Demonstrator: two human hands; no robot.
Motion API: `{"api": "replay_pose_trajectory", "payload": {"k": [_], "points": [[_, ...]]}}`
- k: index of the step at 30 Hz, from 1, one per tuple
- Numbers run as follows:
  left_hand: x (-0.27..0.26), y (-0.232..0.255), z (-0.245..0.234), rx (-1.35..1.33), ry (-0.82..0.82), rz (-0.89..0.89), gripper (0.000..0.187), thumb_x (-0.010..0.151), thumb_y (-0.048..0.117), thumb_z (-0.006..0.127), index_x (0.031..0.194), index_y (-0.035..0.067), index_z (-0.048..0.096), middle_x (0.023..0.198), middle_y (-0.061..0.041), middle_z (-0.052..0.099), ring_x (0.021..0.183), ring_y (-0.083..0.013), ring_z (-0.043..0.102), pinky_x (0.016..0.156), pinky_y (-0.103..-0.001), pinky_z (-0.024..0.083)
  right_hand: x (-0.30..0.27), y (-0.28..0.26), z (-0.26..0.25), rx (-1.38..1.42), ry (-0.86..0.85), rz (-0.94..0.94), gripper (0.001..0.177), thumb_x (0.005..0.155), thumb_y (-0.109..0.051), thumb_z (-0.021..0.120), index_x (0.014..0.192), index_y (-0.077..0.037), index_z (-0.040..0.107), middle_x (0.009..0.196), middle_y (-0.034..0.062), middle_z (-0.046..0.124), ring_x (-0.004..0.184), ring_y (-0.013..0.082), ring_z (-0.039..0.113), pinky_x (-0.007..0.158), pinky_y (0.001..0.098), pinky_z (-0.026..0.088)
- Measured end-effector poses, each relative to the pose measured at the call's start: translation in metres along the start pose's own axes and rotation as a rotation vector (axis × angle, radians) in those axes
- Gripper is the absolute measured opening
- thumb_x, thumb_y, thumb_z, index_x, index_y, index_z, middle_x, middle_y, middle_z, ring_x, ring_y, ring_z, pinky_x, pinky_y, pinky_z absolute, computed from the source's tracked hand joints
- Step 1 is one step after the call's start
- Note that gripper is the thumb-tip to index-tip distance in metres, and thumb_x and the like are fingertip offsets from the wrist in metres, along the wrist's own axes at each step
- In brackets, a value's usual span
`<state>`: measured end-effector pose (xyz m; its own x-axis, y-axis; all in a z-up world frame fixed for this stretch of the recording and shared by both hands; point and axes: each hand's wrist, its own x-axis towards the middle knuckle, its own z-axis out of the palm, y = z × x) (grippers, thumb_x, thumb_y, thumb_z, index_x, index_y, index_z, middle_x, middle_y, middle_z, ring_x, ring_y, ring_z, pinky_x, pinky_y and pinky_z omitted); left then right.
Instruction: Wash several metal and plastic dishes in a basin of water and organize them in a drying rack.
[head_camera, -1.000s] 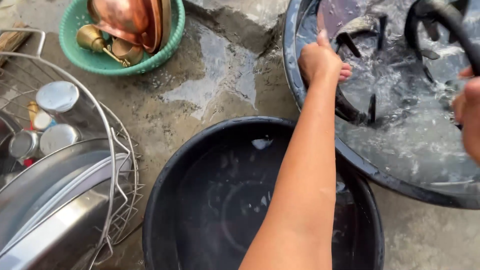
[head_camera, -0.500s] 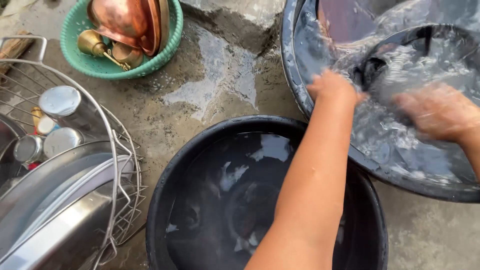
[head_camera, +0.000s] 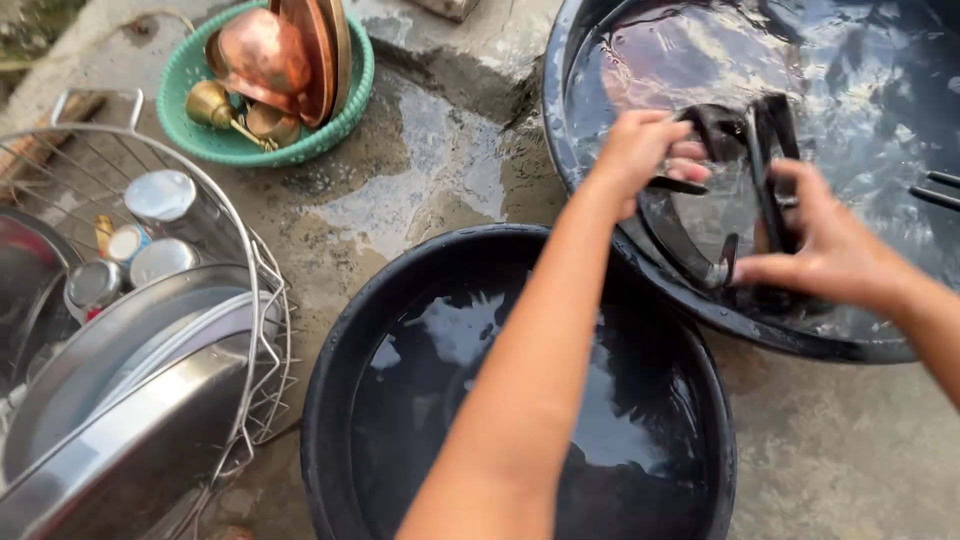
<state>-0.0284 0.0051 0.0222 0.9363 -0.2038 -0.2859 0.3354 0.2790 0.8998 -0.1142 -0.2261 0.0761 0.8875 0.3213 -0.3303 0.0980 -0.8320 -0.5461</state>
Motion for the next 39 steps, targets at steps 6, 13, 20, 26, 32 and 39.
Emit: {"api": "replay_pose_trajectory", "payload": {"k": [6, 13, 20, 26, 32, 39], "points": [[-0.049, 0.079, -0.033, -0.344, -0.086, -0.207, 0.033, 0.086, -0.003, 0.045, 0.112, -0.023, 0.046, 0.103, -0.037, 0.07, 0.081, -0.038, 0.077, 0.072, -0.044, 0.066, -0.019, -0.048, -0.059, 0.163, -0.068, -0.024, 0.103, 0.085, -0.024, 0.083, 0.172, -0.02, 0.028, 0.107, 0.0274, 0.076, 0.091, 0.032, 0.077, 0.075, 0.0462, 0.059], [-0.184, 0.136, -0.131, 0.038, -0.355, -0.089, 0.033, 0.095, 0.009, 0.054, 0.113, -0.015, 0.068, 0.096, -0.015, 0.073, 0.092, -0.022, 0.07, 0.085, -0.034, 0.056, -0.116, -0.212, -0.042, 0.356, -0.251, -0.168, 0.097, 0.086, -0.026, 0.081, 0.166, -0.027, 0.027, 0.101, 0.0211, 0.073, 0.082, 0.0269, 0.072, 0.065, 0.0432, 0.057], [-0.303, 0.016, -0.221, 0.27, -0.063, -0.315, 0.039, 0.09, 0.015, 0.064, 0.125, 0.002, 0.073, 0.105, -0.007, 0.075, 0.086, -0.0159, 0.065, 0.074, -0.031, 0.056, -0.194, -0.262, 0.087, 0.138, -0.605, -0.529, 0.121, 0.077, -0.041, 0.084, 0.163, -0.018, 0.001, 0.109, 0.0236, 0.074, 0.103, 0.0383, 0.072, 0.088, 0.0427, 0.056], [-0.333, -0.062, -0.226, 0.292, 0.092, -0.354, 0.04, 0.086, 0.009, 0.064, 0.125, 0.006, 0.073, 0.106, -0.005, 0.077, 0.093, -0.0168, 0.071, 0.083, -0.031, 0.057, -0.192, -0.226, 0.167, 0.149, -0.677, -0.491, 0.125, 0.081, -0.038, 0.088, 0.162, -0.017, -0.005, 0.116, 0.0281, 0.066, 0.11, 0.0425, 0.065, 0.093, 0.045, 0.051], [-0.267, -0.128, -0.262, 0.559, 0.372, -0.42, 0.032, 0.089, 0.02, 0.069, 0.113, 0.001, 0.076, 0.108, -0.015, 0.077, 0.095, -0.0295, 0.07, 0.084, -0.047, 0.055, -0.162, -0.209, 0.161, -0.318, -0.367, -0.699, 0.087, 0.077, -0.016, 0.078, 0.152, -0.018, 0.036, 0.1, 0.016, 0.067, 0.095, 0.0374, 0.065, 0.082, 0.0475, 0.053], [-0.219, 0.021, -0.089, 1.088, 0.807, -0.019, 0.022, 0.092, 0.022, 0.059, 0.098, 0.006, 0.073, 0.102, -0.022, 0.073, 0.099, -0.0439, 0.068, 0.085, -0.057, 0.053, -0.041, -0.12, 0.051, -0.357, 0.345, -0.524, 0.03, 0.075, 0.002, 0.06, 0.096, -0.013, 0.074, 0.107, 0.0108, 0.069, 0.11, 0.0334, 0.064, 0.097, 0.0437, 0.052]]}}
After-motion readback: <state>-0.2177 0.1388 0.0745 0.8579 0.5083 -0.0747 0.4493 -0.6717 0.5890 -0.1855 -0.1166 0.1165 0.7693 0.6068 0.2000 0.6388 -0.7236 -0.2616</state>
